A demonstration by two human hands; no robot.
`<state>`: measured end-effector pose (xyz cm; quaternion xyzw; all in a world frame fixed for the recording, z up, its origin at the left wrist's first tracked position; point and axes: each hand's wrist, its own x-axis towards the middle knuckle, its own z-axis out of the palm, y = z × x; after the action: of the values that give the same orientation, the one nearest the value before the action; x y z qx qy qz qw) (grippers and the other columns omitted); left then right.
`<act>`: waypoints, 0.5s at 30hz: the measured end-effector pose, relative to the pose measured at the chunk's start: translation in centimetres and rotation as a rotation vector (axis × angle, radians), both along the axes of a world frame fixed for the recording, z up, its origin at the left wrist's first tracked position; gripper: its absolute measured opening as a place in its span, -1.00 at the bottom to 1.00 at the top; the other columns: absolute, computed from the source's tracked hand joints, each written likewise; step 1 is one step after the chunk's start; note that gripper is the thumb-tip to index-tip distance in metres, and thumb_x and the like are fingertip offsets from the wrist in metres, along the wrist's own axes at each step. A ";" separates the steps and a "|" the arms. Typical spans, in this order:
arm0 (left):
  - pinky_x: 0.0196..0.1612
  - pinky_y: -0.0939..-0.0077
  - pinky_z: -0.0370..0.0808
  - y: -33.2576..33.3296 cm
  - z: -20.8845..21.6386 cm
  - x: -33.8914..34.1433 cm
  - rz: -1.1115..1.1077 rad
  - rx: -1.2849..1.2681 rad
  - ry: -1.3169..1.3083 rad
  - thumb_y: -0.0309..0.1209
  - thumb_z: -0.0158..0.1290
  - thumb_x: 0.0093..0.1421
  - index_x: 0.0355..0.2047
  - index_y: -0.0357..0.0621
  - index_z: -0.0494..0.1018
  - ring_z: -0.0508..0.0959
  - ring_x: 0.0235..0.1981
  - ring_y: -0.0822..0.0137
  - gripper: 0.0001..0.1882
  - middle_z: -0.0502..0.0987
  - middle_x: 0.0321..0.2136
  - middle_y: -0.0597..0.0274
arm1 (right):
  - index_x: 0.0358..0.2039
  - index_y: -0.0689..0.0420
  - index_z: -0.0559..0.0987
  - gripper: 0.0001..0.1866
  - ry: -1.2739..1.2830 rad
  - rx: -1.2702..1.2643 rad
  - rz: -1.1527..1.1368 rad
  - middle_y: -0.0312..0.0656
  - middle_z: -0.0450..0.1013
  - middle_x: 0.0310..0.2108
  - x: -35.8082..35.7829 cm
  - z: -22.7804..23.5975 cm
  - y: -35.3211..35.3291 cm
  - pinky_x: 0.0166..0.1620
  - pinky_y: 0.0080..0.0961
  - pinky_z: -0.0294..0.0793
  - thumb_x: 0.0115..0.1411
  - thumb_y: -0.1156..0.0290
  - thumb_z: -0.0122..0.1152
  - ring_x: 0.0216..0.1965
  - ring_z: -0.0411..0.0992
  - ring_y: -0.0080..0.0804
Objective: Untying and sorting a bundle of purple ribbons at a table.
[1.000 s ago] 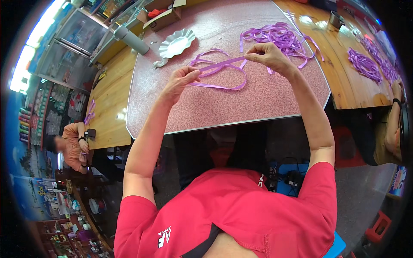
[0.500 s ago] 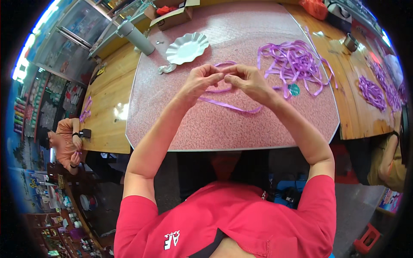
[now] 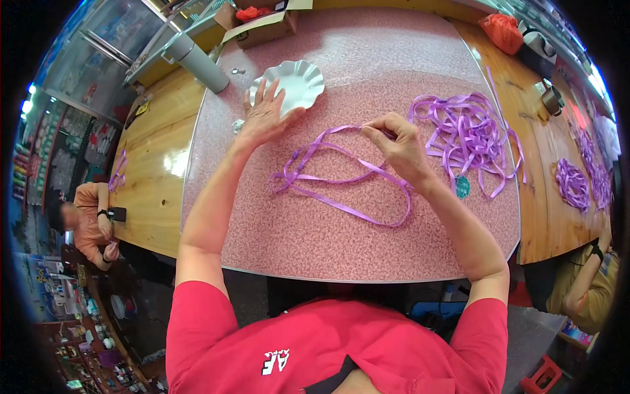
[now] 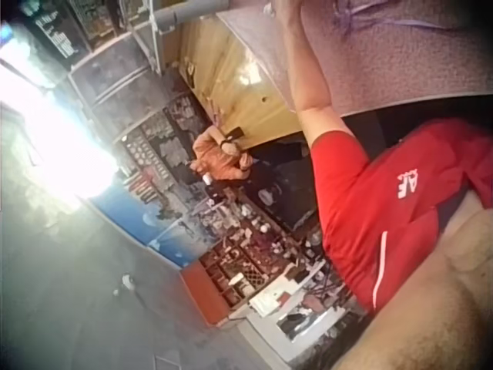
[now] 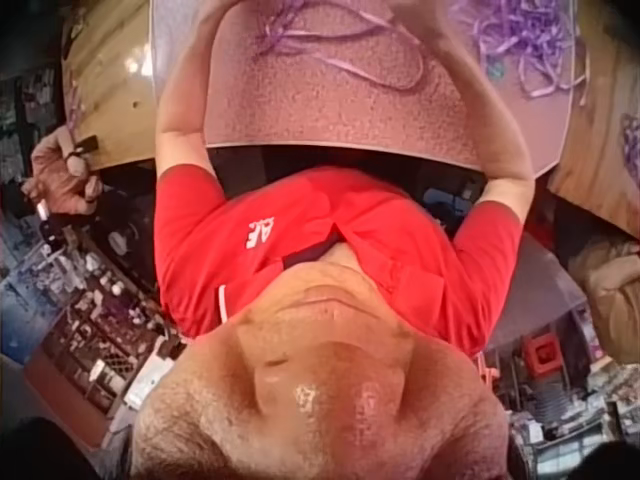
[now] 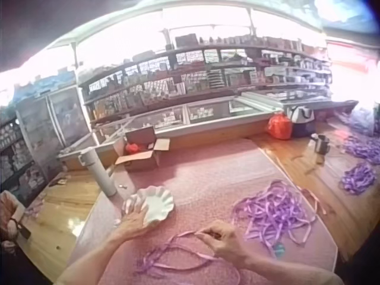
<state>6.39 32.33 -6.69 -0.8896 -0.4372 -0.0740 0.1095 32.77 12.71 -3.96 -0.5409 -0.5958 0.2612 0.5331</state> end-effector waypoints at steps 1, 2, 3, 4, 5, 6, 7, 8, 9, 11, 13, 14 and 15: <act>0.37 -0.15 -0.41 0.1 -0.1 0.2 -0.006 -0.006 -0.001 0.42 -0.30 0.19 0.15 -0.09 0.42 -0.25 0.44 0.08 -0.10 -0.06 0.40 0.07 | -0.32 0.19 0.65 -0.90 0.006 -0.010 -0.007 -0.36 0.46 -0.45 0.4 -0.4 0.1 -0.39 -0.62 0.32 0.18 0.45 0.32 -0.43 0.33 -0.65; 0.37 -0.13 -0.39 -0.1 -0.1 0.0 -0.030 0.005 0.015 0.40 -0.28 0.20 0.17 -0.05 0.40 -0.24 0.44 0.07 -0.14 -0.04 0.39 0.08 | -0.30 0.18 0.65 -0.89 0.012 -0.020 -0.013 -0.38 0.48 -0.44 0.6 -0.7 0.2 -0.38 -0.64 0.33 0.20 0.43 0.31 -0.41 0.33 -0.68; 0.38 -0.11 -0.38 -0.8 0.7 0.2 -0.059 0.014 0.031 0.37 -0.25 0.22 0.19 -0.01 0.38 -0.23 0.44 0.06 -0.17 -0.02 0.39 0.09 | -0.30 0.18 0.65 -0.89 0.012 -0.028 -0.021 -0.38 0.48 -0.44 0.8 -0.7 0.3 -0.38 -0.64 0.33 0.20 0.43 0.31 -0.41 0.33 -0.68; 0.38 -0.11 -0.38 -1.8 1.7 0.4 -0.066 0.006 0.031 0.37 -0.25 0.22 0.19 -0.01 0.38 -0.23 0.44 0.06 -0.17 -0.02 0.39 0.09 | -0.29 0.19 0.65 -0.87 0.084 -0.118 0.002 -0.37 0.49 -0.43 0.9 -0.3 0.4 -0.37 -0.65 0.33 0.21 0.41 0.31 -0.41 0.33 -0.69; 0.39 -0.08 -0.34 -3.1 2.7 1.1 -0.155 0.118 -0.083 0.30 -0.16 0.22 0.19 0.01 0.39 -0.18 0.43 0.04 -0.24 0.02 0.38 0.11 | -0.28 0.21 0.65 -0.85 0.154 -0.211 0.019 -0.36 0.51 -0.43 1.0 0.0 0.2 -0.37 -0.66 0.34 0.22 0.39 0.30 -0.40 0.34 -0.70; 0.39 -0.06 -0.30 -4.4 3.6 1.6 -0.237 0.233 -0.195 0.23 -0.06 0.22 0.19 0.04 0.39 -0.13 0.42 0.03 -0.30 0.06 0.37 0.12 | -0.28 0.21 0.65 -0.85 0.155 -0.220 0.014 -0.36 0.51 -0.43 1.0 0.3 0.2 -0.37 -0.66 0.34 0.22 0.39 0.30 -0.40 0.34 -0.70; 0.39 -0.06 -0.30 -5.6 4.2 2.2 -0.240 0.223 -0.199 0.23 -0.06 0.22 0.19 0.04 0.39 -0.13 0.42 0.03 -0.30 0.06 0.37 0.12 | -0.26 0.21 0.65 -0.82 0.206 -0.224 0.056 -0.37 0.51 -0.43 0.9 0.6 0.2 -0.36 -0.66 0.34 0.23 0.37 0.29 -0.39 0.34 -0.69; 0.38 -0.04 -0.22 -6.9 4.6 3.0 -0.351 0.174 -0.275 0.13 0.04 0.19 0.17 0.06 0.41 -0.05 0.39 0.03 -0.36 0.13 0.33 0.13 | -0.24 0.22 0.65 -0.80 0.256 -0.228 0.098 -0.37 0.51 -0.43 0.7 0.9 0.0 -0.35 -0.66 0.34 0.24 0.34 0.28 -0.39 0.35 -0.69; 0.37 -0.01 -0.14 -8.6 5.3 3.4 -0.448 0.131 -0.343 0.04 0.13 0.17 0.15 0.09 0.43 0.02 0.37 0.03 -0.41 0.19 0.30 0.14 | -0.24 0.22 0.65 -0.80 0.258 -0.231 0.109 -0.37 0.51 -0.43 0.1 1.0 0.0 -0.35 -0.66 0.34 0.24 0.34 0.28 -0.39 0.35 -0.69; 0.30 0.11 0.08 -11.8 6.5 5.1 -0.511 0.059 -0.454 -0.17 0.22 0.14 0.13 0.12 0.45 0.24 0.25 0.12 -0.47 0.38 0.17 0.15 | -0.22 0.20 0.65 -0.78 0.279 -0.226 0.159 -0.40 0.50 -0.46 -0.3 1.7 -0.5 -0.44 -0.72 0.27 0.24 0.31 0.28 -0.48 0.31 -0.74; 0.23 0.23 0.20 -13.2 6.8 5.4 -0.650 -0.271 -0.640 -0.31 0.21 0.15 0.11 0.07 0.47 0.43 0.09 0.22 -0.52 0.52 0.01 0.20 | -0.23 0.19 0.64 -0.78 0.328 -0.254 0.185 -0.42 0.48 -0.48 -1.2 2.9 -1.2 -0.49 -0.75 0.20 0.24 0.30 0.29 -0.53 0.27 -0.76; 0.07 0.34 0.37 -13.6 6.8 5.6 -0.657 -0.229 -0.700 -0.42 0.21 0.13 0.03 -0.03 0.53 0.55 -0.13 0.25 -0.59 0.60 -0.18 0.22 | -0.23 0.17 0.64 -0.79 0.381 -0.281 0.209 -0.44 0.46 -0.51 -1.6 3.3 -1.5 -0.54 -0.77 0.14 0.24 0.30 0.29 -0.58 0.22 -0.79; 0.07 0.34 0.37 -13.9 6.8 5.5 -0.661 -0.227 -0.705 -0.42 0.21 0.13 0.03 -0.03 0.53 0.55 -0.13 0.25 -0.59 0.60 -0.18 0.22 | -0.23 0.17 0.64 -0.79 0.376 -0.280 0.205 -0.44 0.46 -0.51 -1.9 3.4 -1.8 -0.54 -0.77 0.14 0.24 0.30 0.29 -0.58 0.22 -0.79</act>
<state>11.88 18.42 0.09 -0.9078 -0.1476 -0.3530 -0.1718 30.87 10.95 -0.53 -0.4880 -0.4961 0.4898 0.5252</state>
